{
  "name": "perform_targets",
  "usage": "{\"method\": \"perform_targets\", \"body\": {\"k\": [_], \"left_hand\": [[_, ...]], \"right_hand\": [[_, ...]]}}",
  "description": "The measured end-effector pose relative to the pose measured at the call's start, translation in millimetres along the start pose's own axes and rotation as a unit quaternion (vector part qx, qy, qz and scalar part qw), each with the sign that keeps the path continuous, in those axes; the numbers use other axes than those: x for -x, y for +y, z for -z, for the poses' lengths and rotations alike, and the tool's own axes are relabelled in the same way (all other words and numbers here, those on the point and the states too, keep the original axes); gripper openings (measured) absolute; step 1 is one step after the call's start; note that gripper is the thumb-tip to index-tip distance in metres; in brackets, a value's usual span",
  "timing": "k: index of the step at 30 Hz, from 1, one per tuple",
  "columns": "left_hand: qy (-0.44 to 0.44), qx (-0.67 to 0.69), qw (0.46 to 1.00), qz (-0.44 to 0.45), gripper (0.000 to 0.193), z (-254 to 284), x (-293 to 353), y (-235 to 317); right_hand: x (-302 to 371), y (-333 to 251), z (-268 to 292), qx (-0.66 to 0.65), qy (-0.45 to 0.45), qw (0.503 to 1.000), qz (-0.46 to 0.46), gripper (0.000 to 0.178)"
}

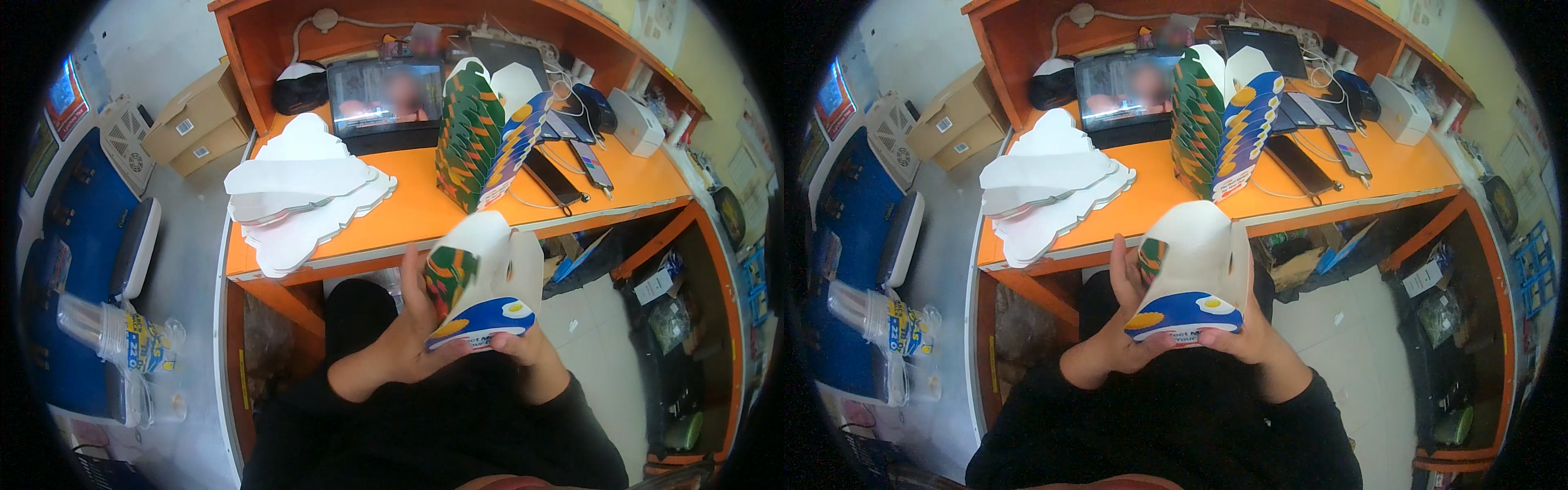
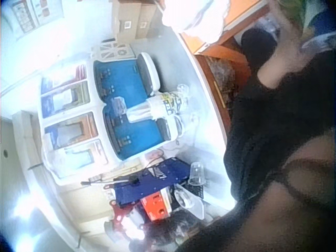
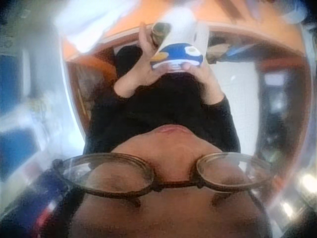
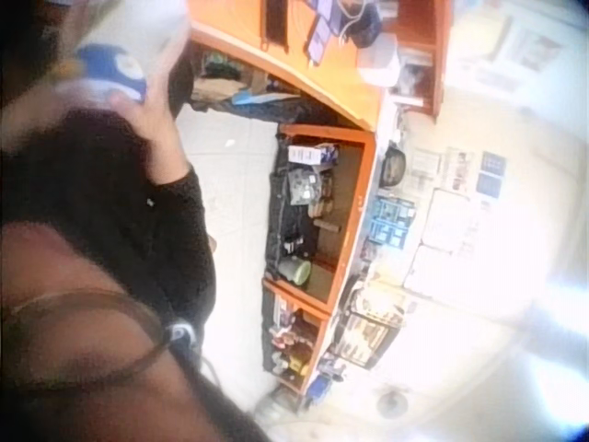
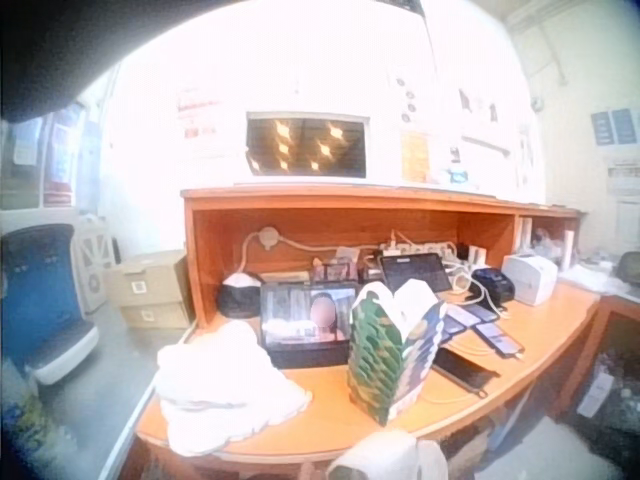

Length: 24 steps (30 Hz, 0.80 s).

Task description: The person assembles small, colorful paper boxes by folding and tucking flaps. They handle each box one at a time, folding edges and inserting tabs to form the structure, then placing completed boxes into a stack on the table.

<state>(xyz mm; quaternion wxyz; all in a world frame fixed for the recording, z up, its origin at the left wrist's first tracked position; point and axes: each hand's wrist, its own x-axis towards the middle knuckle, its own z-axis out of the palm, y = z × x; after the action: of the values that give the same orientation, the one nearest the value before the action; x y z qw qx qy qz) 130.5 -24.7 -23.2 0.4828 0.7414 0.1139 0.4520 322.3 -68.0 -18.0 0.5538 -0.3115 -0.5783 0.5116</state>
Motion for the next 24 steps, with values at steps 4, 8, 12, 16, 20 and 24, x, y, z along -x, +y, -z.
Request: {"method": "perform_targets", "body": {"k": [4, 8, 12, 16, 20, 24], "left_hand": [[0.071, -0.265, 0.958, -0.085, 0.139, 13.3, -13.2, 5.1], [0.097, -0.425, 0.878, -0.198, 0.118, 11.7, -36.8, 17.2], [0.158, -0.381, 0.834, -0.368, 0.099, -11.0, -72.6, 13.0], [0.191, -0.323, 0.825, -0.423, 0.123, 6.3, -118.3, 17.9], [0.241, -0.378, 0.864, -0.229, 0.145, 39.7, -156.4, -20.3], [0.218, -0.372, 0.899, -0.073, 0.142, 52.3, -176.8, -75.2]], "right_hand": [[-22.0, -41.7, 24.2, 0.226, 0.074, 0.945, 0.226, 0.084], [-27.3, -126.1, 26.7, 0.349, -0.041, 0.929, 0.118, 0.034], [-55.0, -154.3, 8.2, 0.600, -0.187, 0.778, -0.005, 0.029], [-94.3, -166.8, 17.6, 0.540, -0.185, 0.810, 0.138, 0.047], [-162.2, -212.3, 93.4, 0.132, -0.237, 0.947, 0.169, 0.071], [-238.1, -265.5, 166.6, 0.538, -0.192, 0.801, 0.181, 0.060]]}}
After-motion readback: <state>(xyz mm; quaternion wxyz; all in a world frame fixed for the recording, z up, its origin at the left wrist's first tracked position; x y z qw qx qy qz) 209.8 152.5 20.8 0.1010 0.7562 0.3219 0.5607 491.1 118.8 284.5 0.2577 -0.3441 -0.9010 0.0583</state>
